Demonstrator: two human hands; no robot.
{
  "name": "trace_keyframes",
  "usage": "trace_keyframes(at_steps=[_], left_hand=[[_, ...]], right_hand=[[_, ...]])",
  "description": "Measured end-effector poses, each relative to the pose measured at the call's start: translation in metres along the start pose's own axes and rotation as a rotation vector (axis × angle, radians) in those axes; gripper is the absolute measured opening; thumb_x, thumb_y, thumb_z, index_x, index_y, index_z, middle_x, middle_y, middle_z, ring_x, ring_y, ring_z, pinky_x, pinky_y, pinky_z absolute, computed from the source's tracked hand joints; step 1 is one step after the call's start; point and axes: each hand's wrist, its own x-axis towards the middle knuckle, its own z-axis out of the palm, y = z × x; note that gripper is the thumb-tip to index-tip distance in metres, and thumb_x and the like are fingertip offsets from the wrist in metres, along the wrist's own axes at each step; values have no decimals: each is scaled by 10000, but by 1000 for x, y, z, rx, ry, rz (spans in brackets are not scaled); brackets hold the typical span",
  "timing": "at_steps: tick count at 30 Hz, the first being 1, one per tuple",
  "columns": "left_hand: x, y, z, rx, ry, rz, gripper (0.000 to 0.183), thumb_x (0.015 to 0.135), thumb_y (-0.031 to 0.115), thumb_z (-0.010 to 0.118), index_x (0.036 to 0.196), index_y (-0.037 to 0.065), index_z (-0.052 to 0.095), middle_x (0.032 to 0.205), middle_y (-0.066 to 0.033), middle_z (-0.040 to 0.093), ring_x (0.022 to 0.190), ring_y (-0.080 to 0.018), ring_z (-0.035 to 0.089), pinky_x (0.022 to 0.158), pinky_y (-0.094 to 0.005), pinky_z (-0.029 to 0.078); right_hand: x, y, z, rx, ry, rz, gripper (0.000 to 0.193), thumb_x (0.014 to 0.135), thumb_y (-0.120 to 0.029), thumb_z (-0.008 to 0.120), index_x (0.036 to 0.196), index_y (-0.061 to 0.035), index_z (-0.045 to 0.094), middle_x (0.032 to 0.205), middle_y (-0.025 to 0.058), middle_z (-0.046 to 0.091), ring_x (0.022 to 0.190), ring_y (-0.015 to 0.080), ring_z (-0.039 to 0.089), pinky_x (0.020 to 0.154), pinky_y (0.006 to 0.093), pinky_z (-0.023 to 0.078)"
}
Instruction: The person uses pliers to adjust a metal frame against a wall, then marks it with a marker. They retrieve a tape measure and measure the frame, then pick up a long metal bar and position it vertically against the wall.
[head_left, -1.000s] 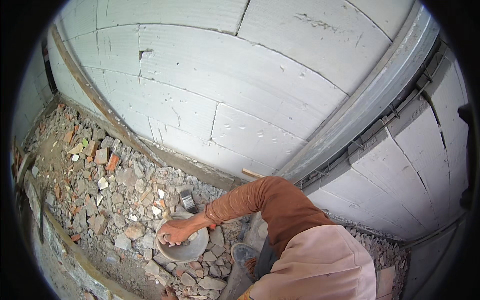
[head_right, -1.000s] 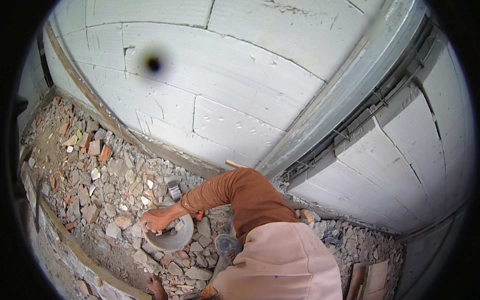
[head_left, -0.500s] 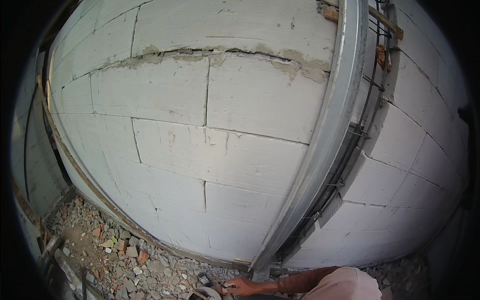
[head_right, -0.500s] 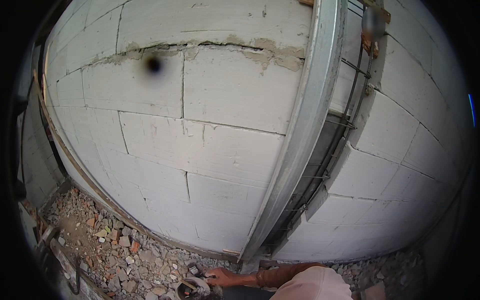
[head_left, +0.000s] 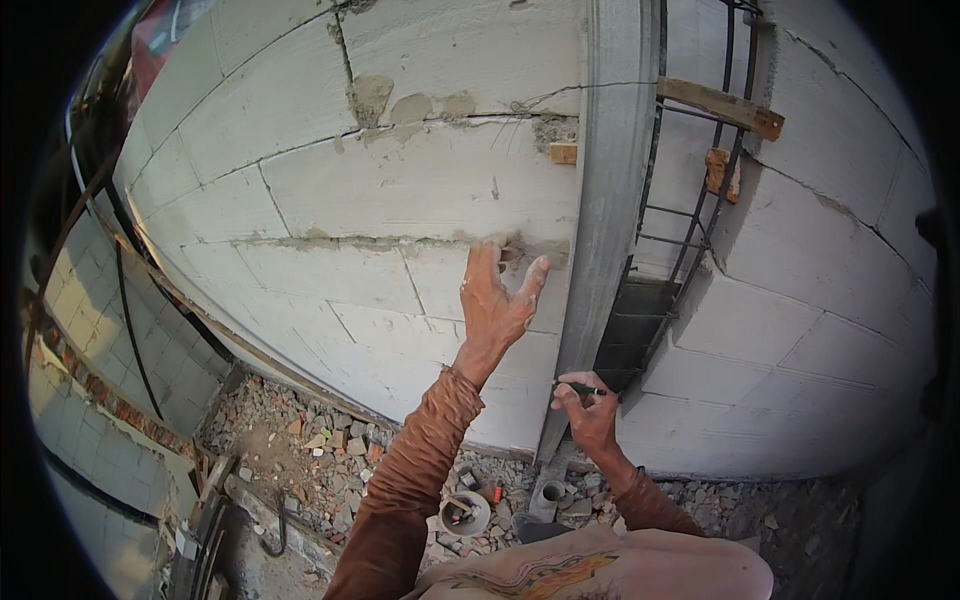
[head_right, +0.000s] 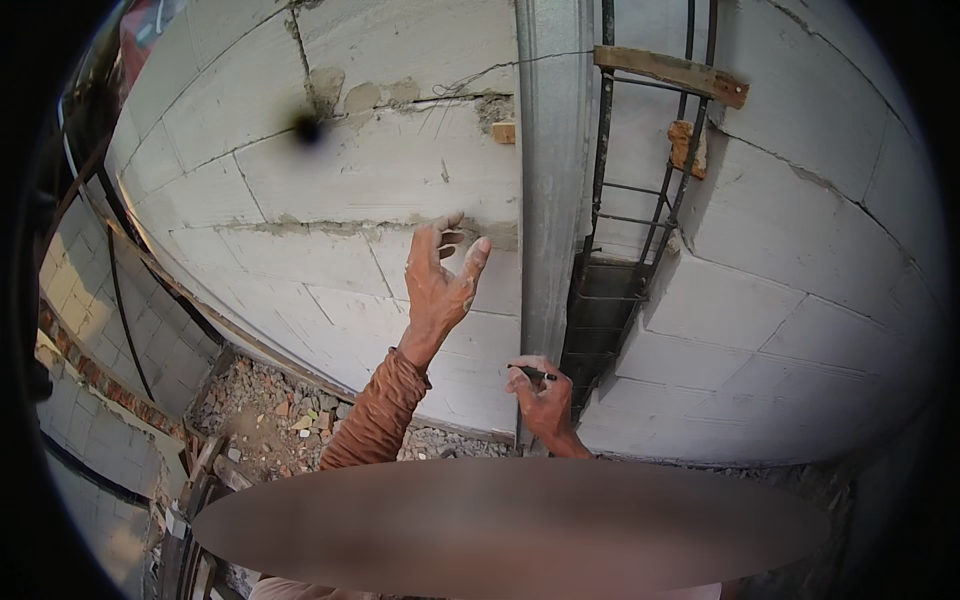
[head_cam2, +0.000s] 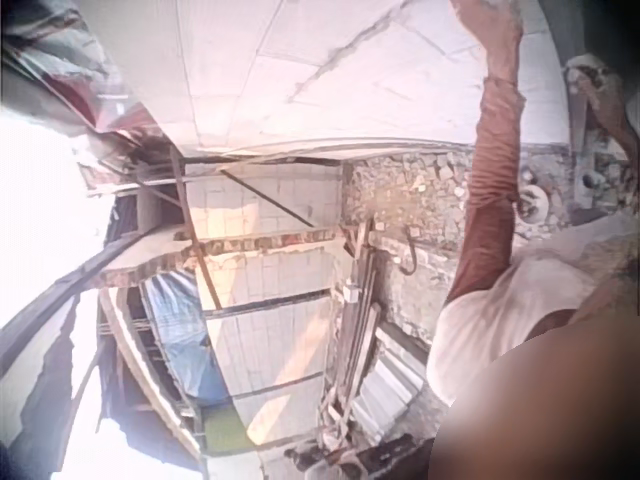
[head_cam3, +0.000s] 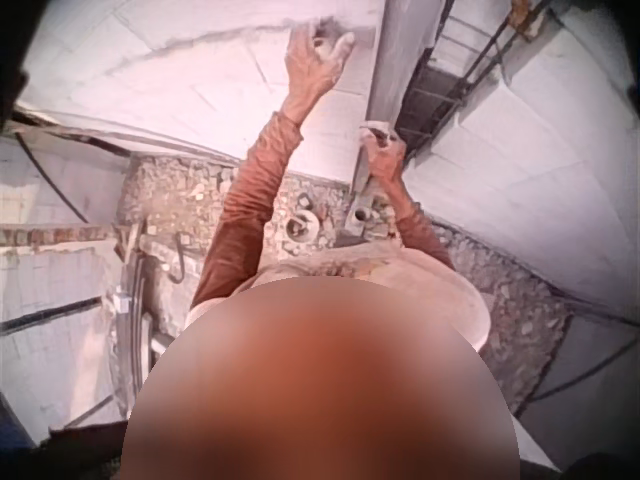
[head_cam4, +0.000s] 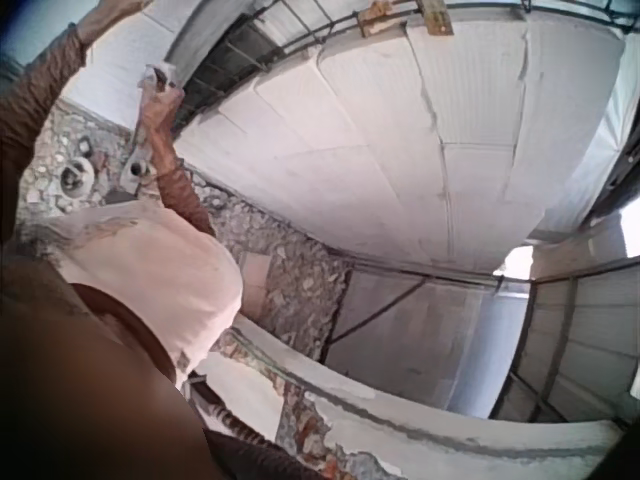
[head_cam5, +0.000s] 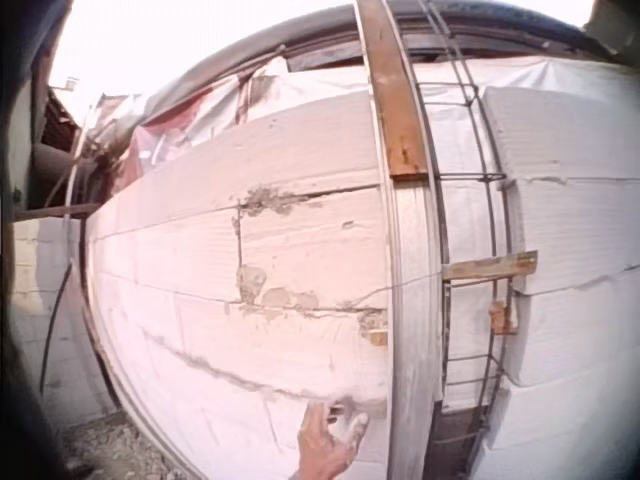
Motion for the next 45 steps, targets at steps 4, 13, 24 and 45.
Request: trace_keyframes(at_steps=[4, 13, 24, 45], left_hand=[[60, 39, 32, 107, 125, 207, 623, 857, 410, 732, 1296, 29, 510, 1181, -176, 495, 1083, -315, 552, 910, -436, 470], [98, 43, 68, 266, 254, 303, 461, 916, 326, 650, 1261, 35, 552, 1177, -196, 505, 1108, -363, 504, 933, -483, 418], [104, 49, 67, 403, 288, 371, 261, 842, 173, 671, 1022, -12, 628, 1047, -216, 552, 962, -377, 555, 829, -480, 434], [105, 44, 69, 364, 297, 409, 250, 848, 168, 656, 993, -35, 635, 1094, -214, 565, 980, -369, 576, 826, -463, 457]], right_hand=[[56, -78, -25, 70, 237, -372, 185, 953, -122, 598, 1037, 38, 637, 881, 92, 663, 713, 134, 653, 684, 259, 519], [170, -165, -46, 151, 507, -843, 209, 944, -137, 614, 1055, 33, 666, 900, 112, 681, 797, 155, 664, 697, 284, 537], [247, -204, -22, 89, 634, -1046, 159, 884, -66, 635, 1002, 33, 671, 882, 130, 716, 785, 185, 691, 728, 307, 547], [255, -205, -32, -196, 750, -1223, 124, 870, -79, 693, 964, 0, 679, 813, 129, 708, 716, 239, 703, 645, 314, 546]])
